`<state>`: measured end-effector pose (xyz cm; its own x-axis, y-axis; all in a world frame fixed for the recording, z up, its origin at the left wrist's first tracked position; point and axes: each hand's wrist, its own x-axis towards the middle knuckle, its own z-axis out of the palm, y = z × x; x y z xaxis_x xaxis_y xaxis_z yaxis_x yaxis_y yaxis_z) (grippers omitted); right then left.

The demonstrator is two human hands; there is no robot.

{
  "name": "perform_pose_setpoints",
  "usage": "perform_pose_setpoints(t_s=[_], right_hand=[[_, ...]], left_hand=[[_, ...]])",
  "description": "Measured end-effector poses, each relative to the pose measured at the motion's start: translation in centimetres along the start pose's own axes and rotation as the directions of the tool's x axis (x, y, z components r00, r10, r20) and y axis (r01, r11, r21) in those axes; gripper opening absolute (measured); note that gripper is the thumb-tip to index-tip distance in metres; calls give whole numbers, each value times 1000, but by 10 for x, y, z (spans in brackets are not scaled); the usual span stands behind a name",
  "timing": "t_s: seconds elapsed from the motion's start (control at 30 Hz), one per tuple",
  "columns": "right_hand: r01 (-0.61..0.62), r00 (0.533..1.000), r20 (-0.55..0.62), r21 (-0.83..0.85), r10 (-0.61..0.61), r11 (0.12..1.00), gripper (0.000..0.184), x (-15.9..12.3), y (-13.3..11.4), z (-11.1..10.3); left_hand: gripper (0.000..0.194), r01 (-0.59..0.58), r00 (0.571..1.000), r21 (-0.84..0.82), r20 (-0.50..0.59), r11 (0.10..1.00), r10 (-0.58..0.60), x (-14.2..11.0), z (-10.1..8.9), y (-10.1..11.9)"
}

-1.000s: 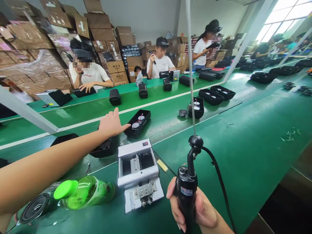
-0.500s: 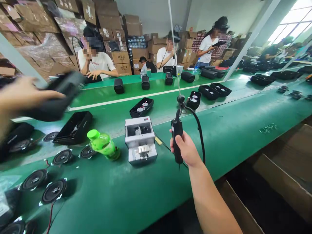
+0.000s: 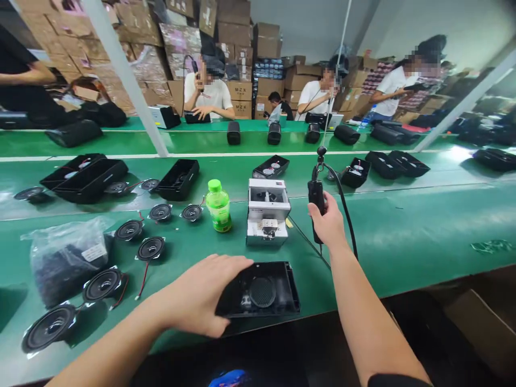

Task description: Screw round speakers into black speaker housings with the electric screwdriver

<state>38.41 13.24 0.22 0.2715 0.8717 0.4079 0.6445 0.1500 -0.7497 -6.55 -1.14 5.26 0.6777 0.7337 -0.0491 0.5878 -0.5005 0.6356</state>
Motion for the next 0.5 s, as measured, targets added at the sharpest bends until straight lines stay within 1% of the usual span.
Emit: perform_pose_setpoints(t_s=[0.07,0.1,0.13,0.17,0.2,0.27,0.3,0.33,0.37,0.4,0.43,0.47,0.5], right_hand=[[125,989,-62,-118,-133,985,84,-6,-1,2],[186,976,-82,-173,-202,967,92,-10,-3,3],[243,959,-93,-225,-269,944,95,-13,-4,3],[295,939,-94,-271,-330,916,92,-17,-7,3],[345,918,-86,-310,-387,886,83,-21,-10,3],[448,867,-48,-360,-496,818,62,-30,-18,3],[505,834,-23,-371,-551,779,52,-35,-22,2],[564,794,1,-371,-608,737,46,-40,-28,0],[624,748,24,-364,-663,691,43,-46,-35,-2],[684,696,47,-346,-716,642,43,-52,-43,-5],[743,639,74,-316,-766,590,45,-60,-54,-9],[798,579,104,-275,-809,536,46,-68,-67,-12],[846,519,138,-221,-844,484,46,-77,-83,-14]], left_hand=[[131,-48,997,24,63,999,47,26,7,1],[130,-66,994,36,85,997,62,37,11,0],[130,-80,992,48,105,996,75,46,13,-1],[131,-92,989,59,120,994,84,51,14,-1],[133,-100,987,70,131,992,90,52,14,-2],[138,-106,986,97,141,990,91,47,7,-3],[138,-101,986,111,141,989,85,42,0,-6],[134,-88,988,125,138,988,71,35,-10,-11],[123,-62,991,141,127,988,44,28,-23,-19],[105,-17,995,161,102,987,0,22,-39,-30],[83,50,996,182,61,982,-62,17,-57,-44],[61,140,990,209,-10,968,-141,13,-77,-60],[48,251,967,233,-109,940,-232,11,-97,-77]])
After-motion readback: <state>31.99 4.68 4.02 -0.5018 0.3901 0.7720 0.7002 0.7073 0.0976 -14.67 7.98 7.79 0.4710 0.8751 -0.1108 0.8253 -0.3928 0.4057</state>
